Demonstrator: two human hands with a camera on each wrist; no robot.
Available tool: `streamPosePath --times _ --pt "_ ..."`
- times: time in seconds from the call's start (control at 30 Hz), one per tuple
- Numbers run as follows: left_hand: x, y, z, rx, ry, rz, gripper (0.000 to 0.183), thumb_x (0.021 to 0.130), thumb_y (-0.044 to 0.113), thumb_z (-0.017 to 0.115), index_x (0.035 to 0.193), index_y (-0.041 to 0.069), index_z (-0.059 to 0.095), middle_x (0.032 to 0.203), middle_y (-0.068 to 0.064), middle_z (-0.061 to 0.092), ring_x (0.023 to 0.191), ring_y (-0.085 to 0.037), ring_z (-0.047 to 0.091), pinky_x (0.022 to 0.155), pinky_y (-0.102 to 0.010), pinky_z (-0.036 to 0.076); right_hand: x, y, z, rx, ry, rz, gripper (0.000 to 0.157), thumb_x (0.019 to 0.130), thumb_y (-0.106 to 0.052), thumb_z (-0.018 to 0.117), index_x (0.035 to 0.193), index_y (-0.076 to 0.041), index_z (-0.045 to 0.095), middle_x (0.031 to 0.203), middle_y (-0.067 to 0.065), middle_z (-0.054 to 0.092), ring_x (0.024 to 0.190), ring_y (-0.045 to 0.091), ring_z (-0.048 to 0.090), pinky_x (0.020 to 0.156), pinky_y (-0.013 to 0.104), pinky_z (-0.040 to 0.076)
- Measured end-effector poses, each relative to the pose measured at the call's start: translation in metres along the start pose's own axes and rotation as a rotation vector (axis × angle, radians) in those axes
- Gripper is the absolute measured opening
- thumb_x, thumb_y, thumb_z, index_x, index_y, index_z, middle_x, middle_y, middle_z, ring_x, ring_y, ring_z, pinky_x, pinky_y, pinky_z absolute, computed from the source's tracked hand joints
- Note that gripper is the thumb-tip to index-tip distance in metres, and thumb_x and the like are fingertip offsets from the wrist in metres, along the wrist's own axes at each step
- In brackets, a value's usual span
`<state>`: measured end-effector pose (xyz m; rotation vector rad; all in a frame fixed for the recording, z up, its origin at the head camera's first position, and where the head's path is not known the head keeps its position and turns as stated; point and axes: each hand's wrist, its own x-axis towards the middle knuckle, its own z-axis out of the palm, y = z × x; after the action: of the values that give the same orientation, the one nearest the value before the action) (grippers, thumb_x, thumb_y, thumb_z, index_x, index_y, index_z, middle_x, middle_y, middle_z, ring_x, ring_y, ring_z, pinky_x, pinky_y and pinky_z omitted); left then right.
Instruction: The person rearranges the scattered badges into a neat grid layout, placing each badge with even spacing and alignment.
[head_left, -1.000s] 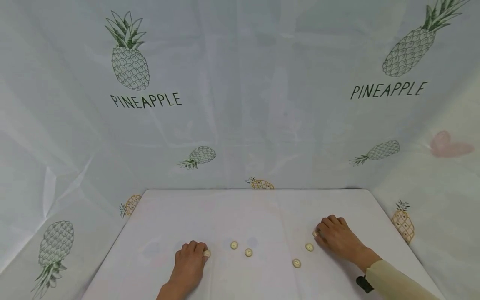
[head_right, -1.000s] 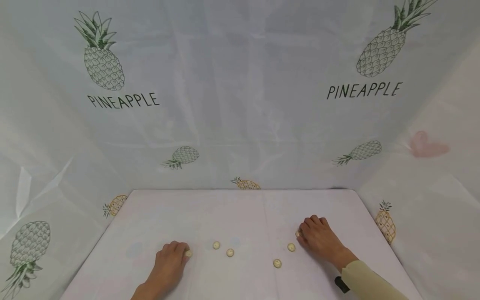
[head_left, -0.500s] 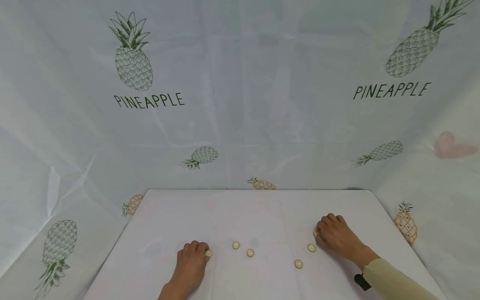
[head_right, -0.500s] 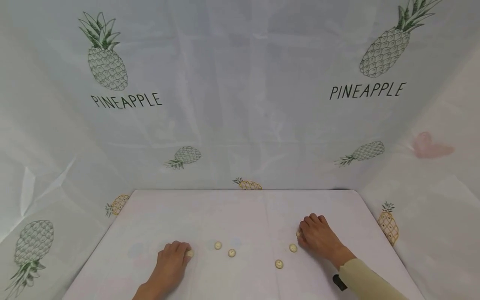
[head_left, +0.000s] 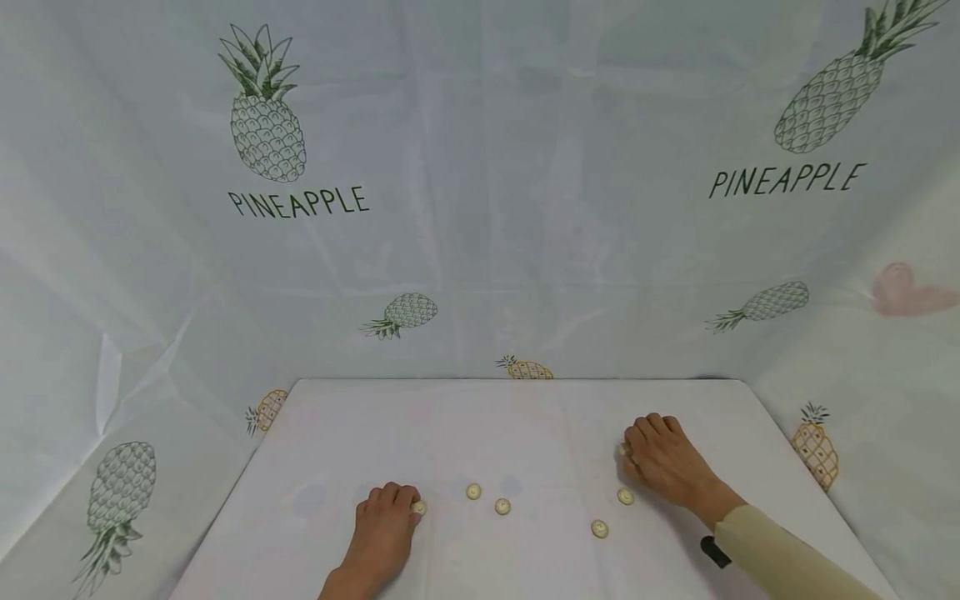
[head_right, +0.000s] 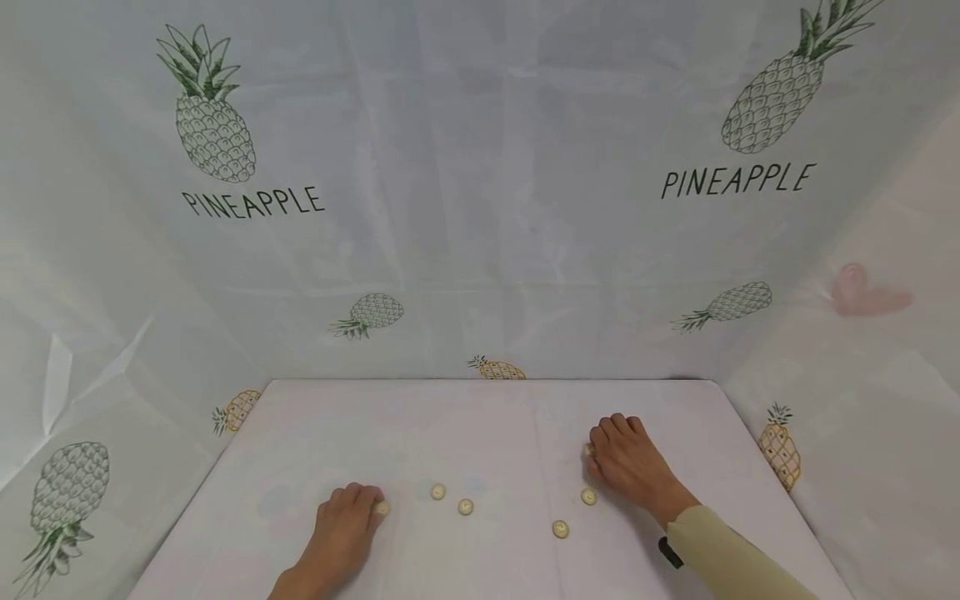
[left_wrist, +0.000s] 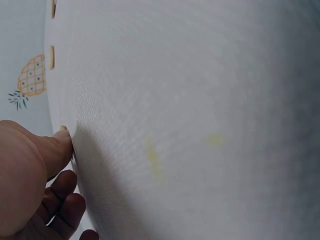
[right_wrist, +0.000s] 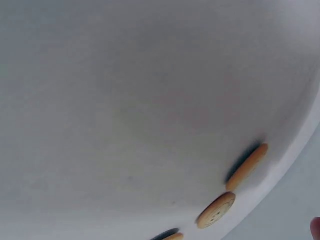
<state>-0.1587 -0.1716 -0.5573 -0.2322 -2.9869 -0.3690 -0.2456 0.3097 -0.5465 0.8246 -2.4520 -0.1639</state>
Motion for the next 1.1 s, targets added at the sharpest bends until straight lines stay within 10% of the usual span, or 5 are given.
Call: streamPosePath --times 1.1 --pt "0.001 -0.001 0.001 0.0 -0.009 0.007 0.02 0.094 0.021 0.08 0.107 0.016 0.066 0.1 0.001 0.059 0.094 -0.02 0.052 0.087 -0.051 0.048 0.1 -0.044 0.023 0.033 0.006 -0.057 0.026 0.09 -0.024 0.072 0.082 -0.01 0.051 0.079 0.002 0.045 0.079 0.021 0.037 0.075 0.039 0.04"
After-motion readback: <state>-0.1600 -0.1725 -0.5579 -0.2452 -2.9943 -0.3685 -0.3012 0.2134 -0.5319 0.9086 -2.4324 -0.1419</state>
